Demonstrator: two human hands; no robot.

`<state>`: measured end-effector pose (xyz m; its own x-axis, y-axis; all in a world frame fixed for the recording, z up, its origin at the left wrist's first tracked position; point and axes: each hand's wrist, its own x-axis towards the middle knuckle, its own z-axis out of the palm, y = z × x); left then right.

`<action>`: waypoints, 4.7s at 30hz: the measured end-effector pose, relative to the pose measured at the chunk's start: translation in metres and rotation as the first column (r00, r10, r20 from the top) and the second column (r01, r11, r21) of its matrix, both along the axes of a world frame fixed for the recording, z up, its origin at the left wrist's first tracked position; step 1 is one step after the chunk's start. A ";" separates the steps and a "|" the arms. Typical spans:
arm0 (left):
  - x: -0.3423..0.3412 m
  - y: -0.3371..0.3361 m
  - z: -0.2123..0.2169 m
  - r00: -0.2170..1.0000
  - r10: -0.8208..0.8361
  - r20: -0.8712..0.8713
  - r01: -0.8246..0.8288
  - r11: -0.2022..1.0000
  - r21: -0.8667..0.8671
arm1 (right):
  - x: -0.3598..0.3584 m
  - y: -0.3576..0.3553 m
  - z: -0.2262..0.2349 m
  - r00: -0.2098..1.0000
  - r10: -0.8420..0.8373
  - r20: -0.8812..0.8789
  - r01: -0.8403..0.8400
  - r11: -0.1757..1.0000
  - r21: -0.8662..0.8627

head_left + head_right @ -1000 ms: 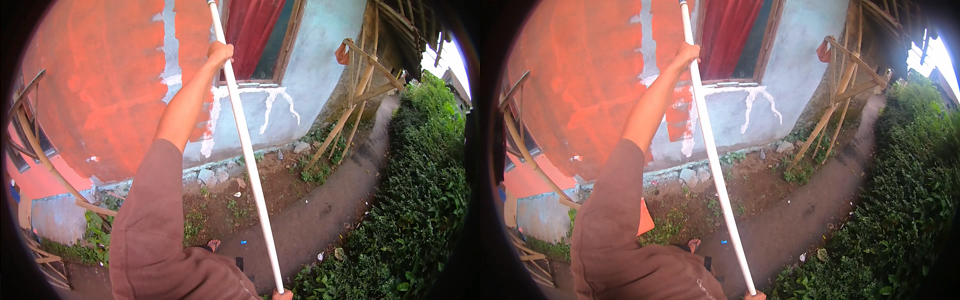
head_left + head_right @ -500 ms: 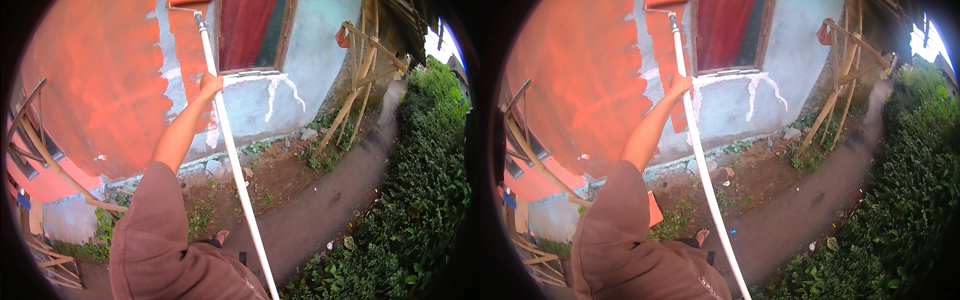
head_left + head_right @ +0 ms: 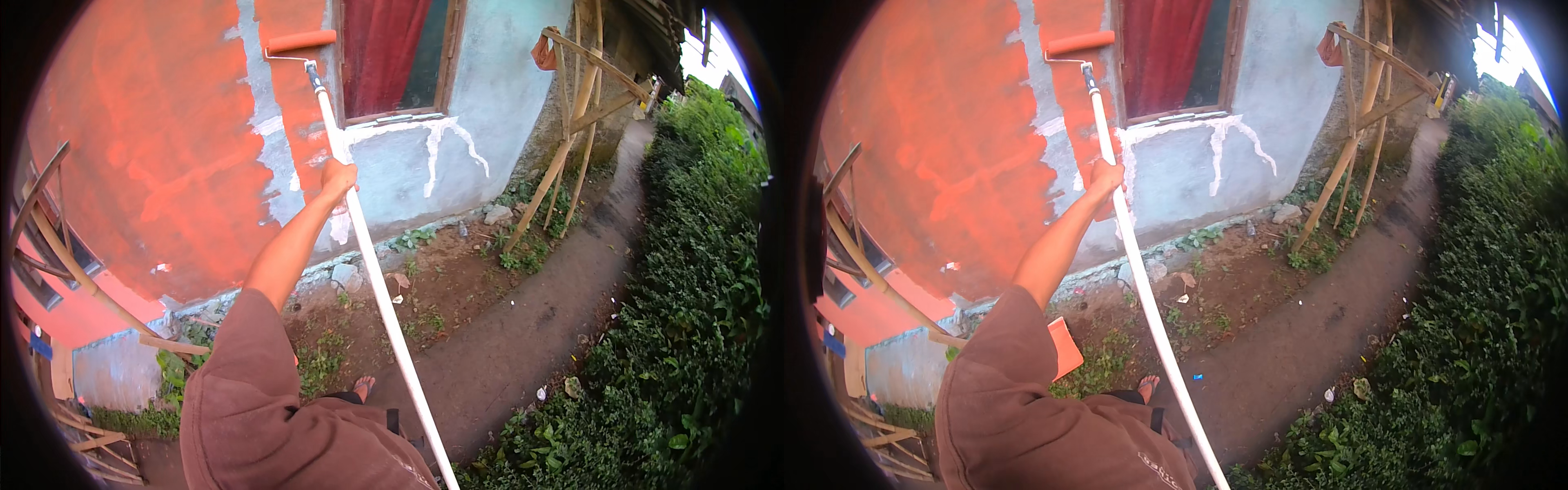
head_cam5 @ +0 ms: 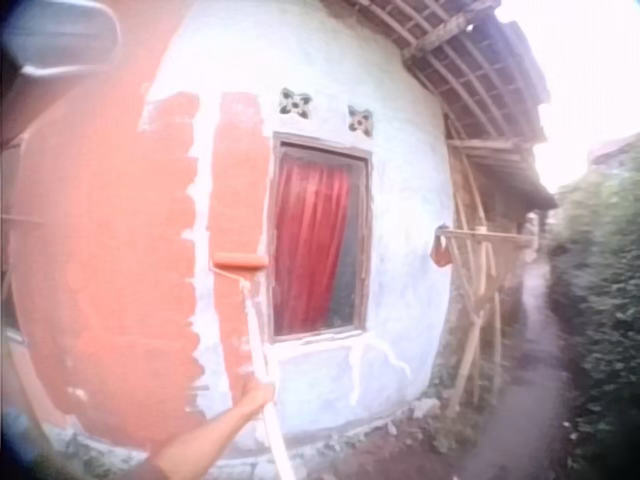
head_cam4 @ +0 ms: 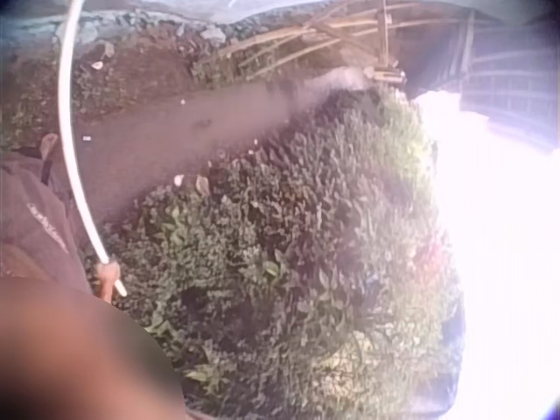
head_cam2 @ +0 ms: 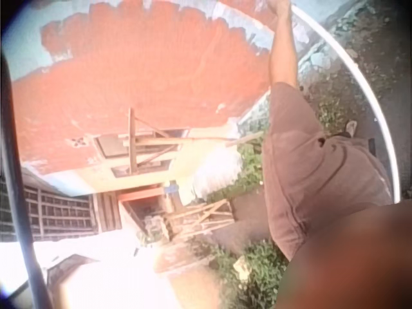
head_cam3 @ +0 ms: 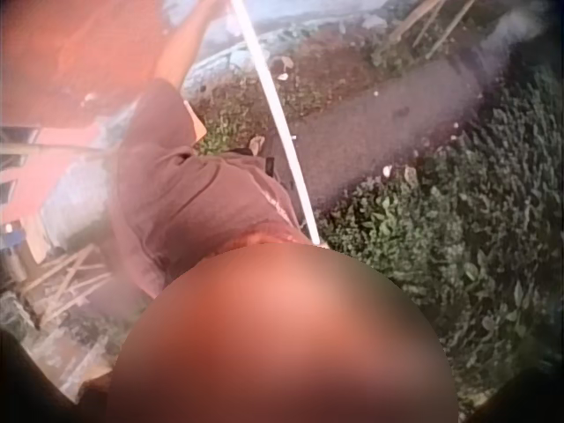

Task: The person paints the exterior wall of a house using a long-handled roller and red paint. They repeatedly dip the roller into a paint tray on the ground and apply the paint to the wall in vertical strokes.

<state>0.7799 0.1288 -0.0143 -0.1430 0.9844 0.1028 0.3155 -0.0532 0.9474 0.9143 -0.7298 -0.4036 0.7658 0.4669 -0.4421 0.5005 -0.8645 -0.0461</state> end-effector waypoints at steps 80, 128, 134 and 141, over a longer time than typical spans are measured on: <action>-0.003 0.071 -0.024 0.996 0.074 0.051 -0.087 0.940 0.330 | 0.017 0.262 0.011 0.951 0.030 -0.306 0.113 0.891 0.440; -0.036 0.109 0.125 0.989 -0.095 0.116 0.042 0.918 0.395 | -0.047 0.354 0.049 0.962 0.034 -0.273 0.150 0.767 0.624; -0.011 0.083 0.041 0.985 -0.090 0.144 0.042 0.950 0.309 | -0.027 0.292 0.036 0.975 -0.033 -0.220 0.150 0.828 0.540; -0.001 0.056 -0.040 0.993 0.066 0.101 -0.084 0.978 0.192 | 0.044 0.213 0.008 0.959 -0.045 -0.279 0.145 0.925 0.351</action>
<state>0.7789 0.1846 -0.0541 -0.2338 0.9326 0.2748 0.2358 -0.2198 0.9466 0.9581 -0.5164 -0.3954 0.6952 0.5646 -0.4449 0.3435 -0.8046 -0.4844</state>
